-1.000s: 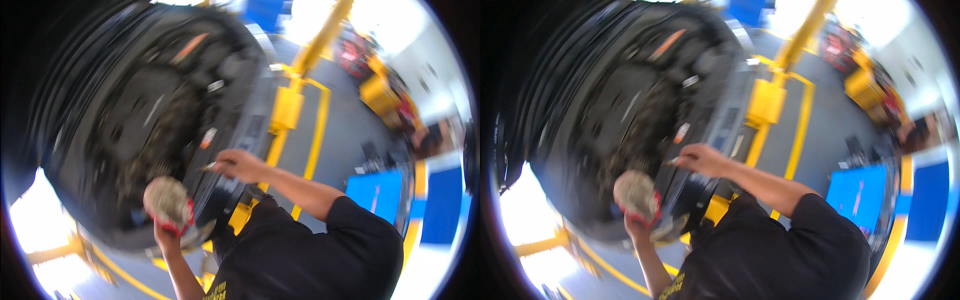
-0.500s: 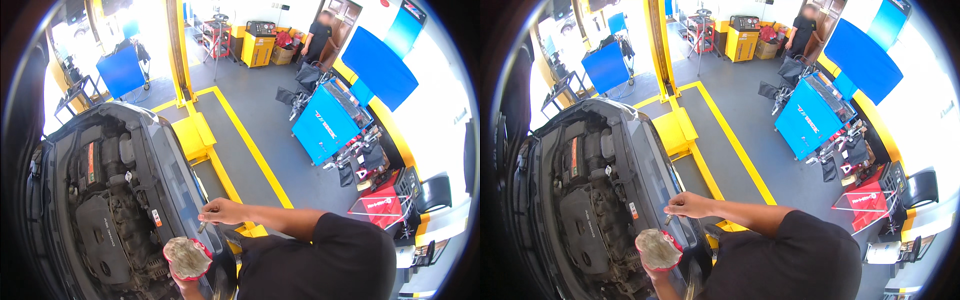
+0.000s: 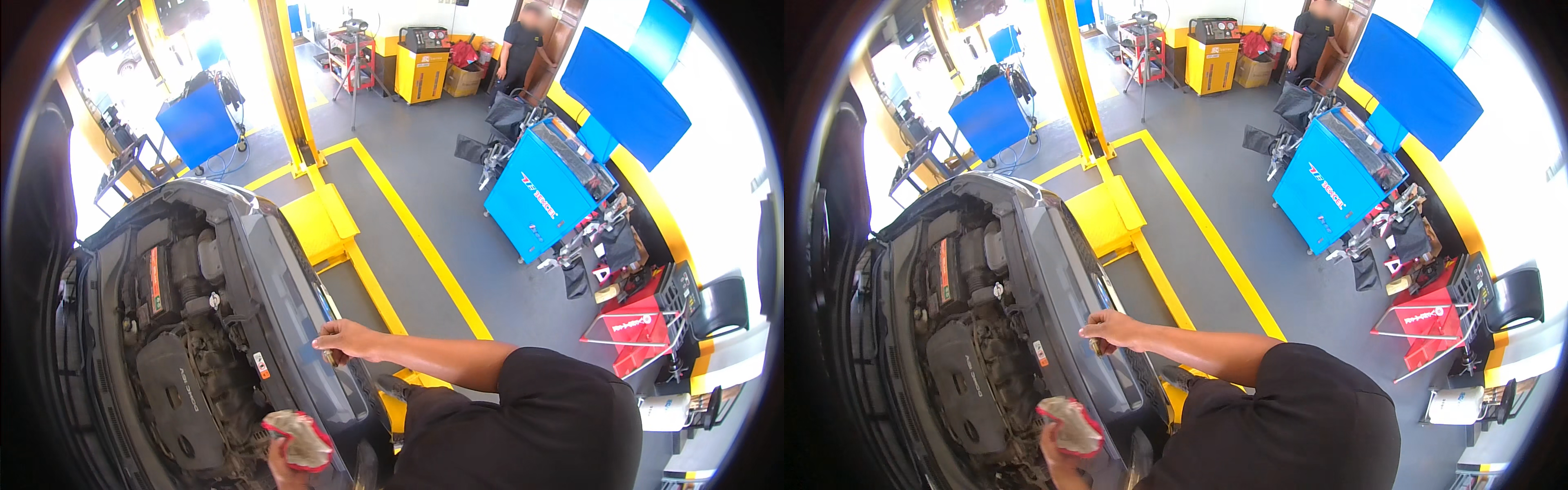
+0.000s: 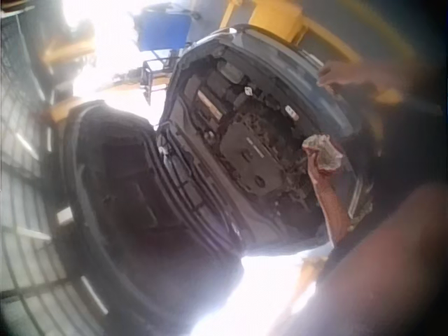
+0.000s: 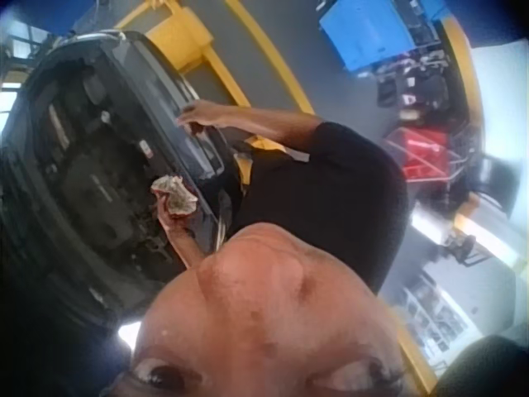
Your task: The person removes the engine cover, uses a ratchet to remove spark plug bolts, extracts old spark plugs, and installs new ones. The engine cover is reinstalled, and the person starts the car to verify operation.
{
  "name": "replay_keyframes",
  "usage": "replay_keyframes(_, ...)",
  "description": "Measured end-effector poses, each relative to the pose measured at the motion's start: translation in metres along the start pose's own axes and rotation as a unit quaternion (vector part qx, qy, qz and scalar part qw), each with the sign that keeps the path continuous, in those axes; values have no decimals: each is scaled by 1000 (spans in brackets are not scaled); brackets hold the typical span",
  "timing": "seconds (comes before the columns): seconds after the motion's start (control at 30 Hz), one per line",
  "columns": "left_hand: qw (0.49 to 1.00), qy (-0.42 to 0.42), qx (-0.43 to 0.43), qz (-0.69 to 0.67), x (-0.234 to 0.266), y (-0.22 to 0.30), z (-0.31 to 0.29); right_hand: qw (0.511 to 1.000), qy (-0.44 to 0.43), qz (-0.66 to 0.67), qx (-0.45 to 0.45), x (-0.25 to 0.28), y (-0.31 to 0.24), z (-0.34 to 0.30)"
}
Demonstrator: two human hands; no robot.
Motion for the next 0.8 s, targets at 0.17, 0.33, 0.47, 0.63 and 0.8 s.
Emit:
replay_keyframes(0.17,974,129,-181,48,97,86,-30,998,51,-27,-16,5,24,-22)
replay_keyframes(0.33,999,13,-5,29,87,-6,-54,995,85,-36,-39,-5,83,-58)
replay_keyframes(0.47,997,-71,-3,-44,75,-73,-77,993,89,-50,-56,-35,139,-80)
replay_keyframes(0.63,985,-127,-77,-92,83,-94,-110,995,33,-60,-75,-70,171,-95)
replay_keyframes(0.8,974,-123,-43,-185,81,-98,-126,997,42,-51,-47,-66,158,-84)
Point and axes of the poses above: each hand's wrist, its own z-axis towards the middle knuckle, its own x-axis out of the back of the hand, y = z × x, the point moved 7 cm from there along z, towards the middle knuckle, and after that the axes turned 10 degrees about z, right-handed, at the moved point
